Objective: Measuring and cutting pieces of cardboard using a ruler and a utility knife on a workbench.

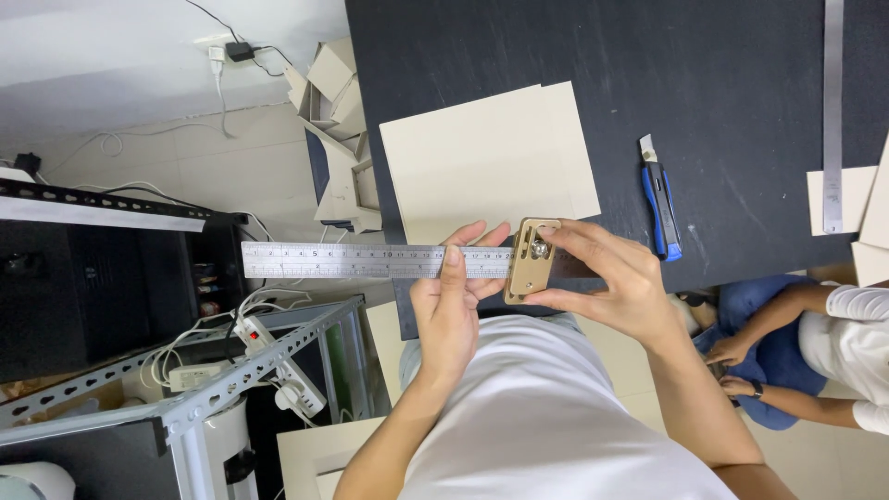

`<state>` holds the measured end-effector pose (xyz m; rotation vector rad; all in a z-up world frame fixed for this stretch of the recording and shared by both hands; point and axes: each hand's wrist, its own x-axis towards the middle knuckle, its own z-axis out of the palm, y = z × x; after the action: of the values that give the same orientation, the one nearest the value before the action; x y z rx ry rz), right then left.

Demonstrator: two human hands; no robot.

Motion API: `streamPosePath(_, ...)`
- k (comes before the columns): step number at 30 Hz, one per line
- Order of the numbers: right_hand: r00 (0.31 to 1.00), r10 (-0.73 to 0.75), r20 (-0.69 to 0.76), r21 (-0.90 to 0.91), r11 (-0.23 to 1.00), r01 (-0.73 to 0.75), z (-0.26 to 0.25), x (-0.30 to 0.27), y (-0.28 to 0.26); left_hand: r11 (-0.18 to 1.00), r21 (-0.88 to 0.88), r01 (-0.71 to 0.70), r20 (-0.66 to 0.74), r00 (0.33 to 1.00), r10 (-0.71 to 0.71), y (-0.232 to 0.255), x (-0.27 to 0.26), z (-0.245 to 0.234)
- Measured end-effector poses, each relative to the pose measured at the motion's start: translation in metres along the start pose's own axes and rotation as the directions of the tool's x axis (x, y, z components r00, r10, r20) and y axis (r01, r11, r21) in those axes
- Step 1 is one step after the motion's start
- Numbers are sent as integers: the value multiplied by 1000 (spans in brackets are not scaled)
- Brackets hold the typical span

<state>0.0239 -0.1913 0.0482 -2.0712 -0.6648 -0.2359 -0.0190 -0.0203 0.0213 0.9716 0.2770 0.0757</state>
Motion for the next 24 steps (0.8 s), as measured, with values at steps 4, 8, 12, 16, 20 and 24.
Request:
streamPosePath(4, 1000, 0, 9, 0, 1000, 0, -1, 1, 0, 1000, -13, -4, 6, 1000, 4, 1, 1, 0)
streamPosePath(8, 1000, 5, 19, -12, 1000, -5, -1, 3, -1, 999, 23, 37, 17, 999, -38, 2, 2, -2)
streamPosePath(12, 1000, -1, 11, -30, 1000, 1, 3, 2, 4, 995, 100, 16, 27, 999, -19, -11, 7, -13)
streamPosePath(16, 999, 20, 27, -30, 999, -19, 5, 2, 3, 993, 86, 82, 105, 990, -91, -29, 9, -21)
streamPosePath(20, 999, 28, 36, -12, 1000, -28, 10, 5, 2, 994, 78, 79, 19, 997, -81, -39, 14, -26)
streamPosePath(24, 994, -39, 105, -140, 989, 54, 10, 7, 6, 987, 161, 22, -32, 999, -17, -40, 18, -29)
